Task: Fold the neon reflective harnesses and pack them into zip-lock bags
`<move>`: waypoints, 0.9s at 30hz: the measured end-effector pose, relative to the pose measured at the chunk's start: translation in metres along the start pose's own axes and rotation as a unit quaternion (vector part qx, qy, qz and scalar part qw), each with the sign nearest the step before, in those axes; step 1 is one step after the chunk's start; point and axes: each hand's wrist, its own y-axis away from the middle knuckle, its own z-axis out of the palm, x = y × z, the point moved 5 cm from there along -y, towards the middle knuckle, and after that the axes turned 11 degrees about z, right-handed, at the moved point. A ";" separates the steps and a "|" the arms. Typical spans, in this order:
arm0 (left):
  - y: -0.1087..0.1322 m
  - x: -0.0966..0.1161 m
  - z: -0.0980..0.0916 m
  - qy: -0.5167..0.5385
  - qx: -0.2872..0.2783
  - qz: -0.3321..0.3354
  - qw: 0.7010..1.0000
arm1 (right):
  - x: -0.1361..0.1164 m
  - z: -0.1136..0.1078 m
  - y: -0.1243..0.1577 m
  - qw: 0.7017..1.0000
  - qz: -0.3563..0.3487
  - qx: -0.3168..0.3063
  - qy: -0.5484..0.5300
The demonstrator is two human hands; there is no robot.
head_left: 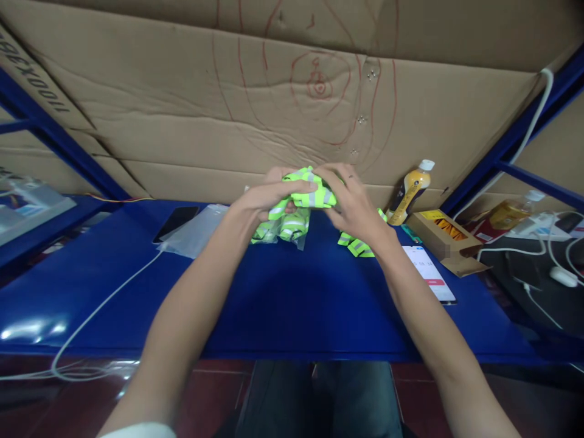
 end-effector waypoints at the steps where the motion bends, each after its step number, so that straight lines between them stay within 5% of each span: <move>1: 0.004 -0.002 -0.001 -0.015 0.012 0.011 1.000 | -0.003 0.003 0.005 0.999 0.010 -0.014 -0.031; 4: 0.022 -0.007 0.003 -0.104 0.021 0.077 0.991 | -0.006 0.014 0.026 0.985 0.083 -0.045 -0.142; 8: 0.049 -0.024 0.035 -0.156 0.026 0.154 0.975 | 0.001 0.038 0.063 0.935 0.241 -0.003 -0.259; 13: 0.058 -0.055 0.075 -0.039 0.162 0.210 0.963 | 0.003 0.070 0.096 0.854 0.377 0.119 -0.337; 18: 0.057 -0.069 0.096 0.044 0.175 0.215 0.960 | -0.005 0.094 0.103 0.805 0.410 0.122 -0.411; 24: 0.074 -0.065 0.094 -0.126 0.209 0.261 0.934 | -0.010 0.103 0.107 0.718 0.449 0.070 -0.527; 27: 0.075 -0.064 0.092 -0.191 0.158 0.242 0.938 | -0.006 0.099 0.108 0.680 0.466 0.093 -0.559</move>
